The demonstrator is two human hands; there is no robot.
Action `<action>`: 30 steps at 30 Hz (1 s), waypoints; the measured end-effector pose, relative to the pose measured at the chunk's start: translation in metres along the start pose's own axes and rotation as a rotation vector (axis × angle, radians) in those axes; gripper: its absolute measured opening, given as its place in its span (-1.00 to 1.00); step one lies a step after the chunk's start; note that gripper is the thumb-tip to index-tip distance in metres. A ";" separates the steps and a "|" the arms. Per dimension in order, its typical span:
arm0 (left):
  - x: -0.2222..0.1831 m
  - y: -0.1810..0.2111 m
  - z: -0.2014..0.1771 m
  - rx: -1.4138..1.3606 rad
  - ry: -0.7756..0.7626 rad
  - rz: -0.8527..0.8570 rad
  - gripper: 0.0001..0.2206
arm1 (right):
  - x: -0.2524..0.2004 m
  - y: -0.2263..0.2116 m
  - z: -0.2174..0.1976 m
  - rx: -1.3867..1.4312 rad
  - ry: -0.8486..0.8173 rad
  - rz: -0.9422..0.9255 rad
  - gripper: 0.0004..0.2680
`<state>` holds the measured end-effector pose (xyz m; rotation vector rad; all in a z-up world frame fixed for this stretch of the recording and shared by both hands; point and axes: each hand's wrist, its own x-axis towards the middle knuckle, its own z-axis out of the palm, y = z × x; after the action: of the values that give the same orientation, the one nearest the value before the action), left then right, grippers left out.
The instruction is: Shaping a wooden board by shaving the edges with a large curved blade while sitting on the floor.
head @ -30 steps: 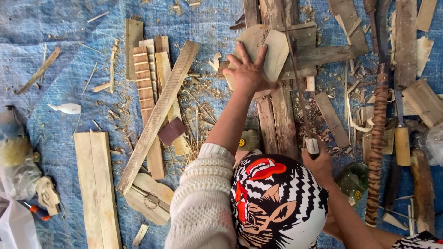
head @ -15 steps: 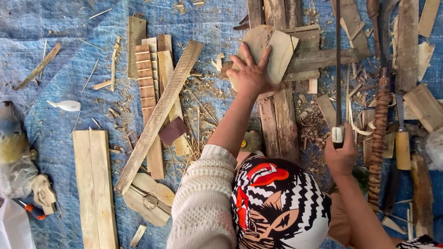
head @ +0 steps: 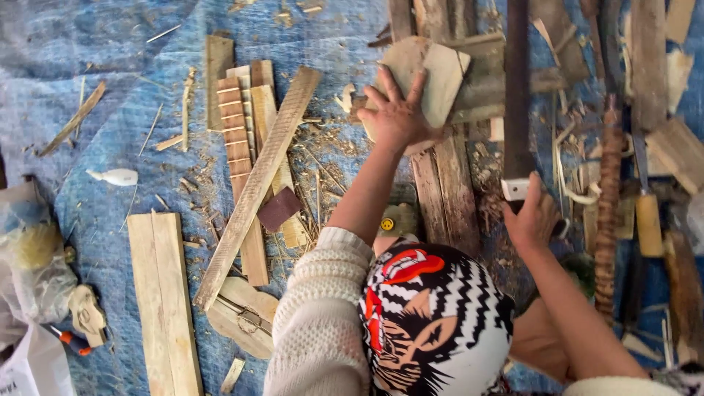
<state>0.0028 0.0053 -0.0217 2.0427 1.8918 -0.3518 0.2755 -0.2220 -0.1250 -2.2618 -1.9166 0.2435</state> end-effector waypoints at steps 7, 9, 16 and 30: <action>-0.013 -0.008 -0.003 -0.010 0.042 0.017 0.22 | -0.010 0.026 -0.034 0.112 0.175 0.128 -0.67; -0.016 -0.011 0.002 -0.147 0.077 -0.015 0.32 | -0.012 0.060 -0.039 0.161 0.298 0.171 -0.89; -0.062 -0.051 0.073 -0.478 0.715 0.000 -0.14 | -0.042 0.165 -0.020 0.028 0.390 0.384 -0.77; -0.172 -0.059 0.172 -1.385 0.345 0.198 -0.71 | -0.039 0.155 -0.013 -0.043 0.064 0.449 -0.69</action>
<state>-0.0633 -0.2172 -0.1149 1.2481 1.3116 1.1120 0.4212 -0.2858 -0.1472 -2.6684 -1.3739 0.1815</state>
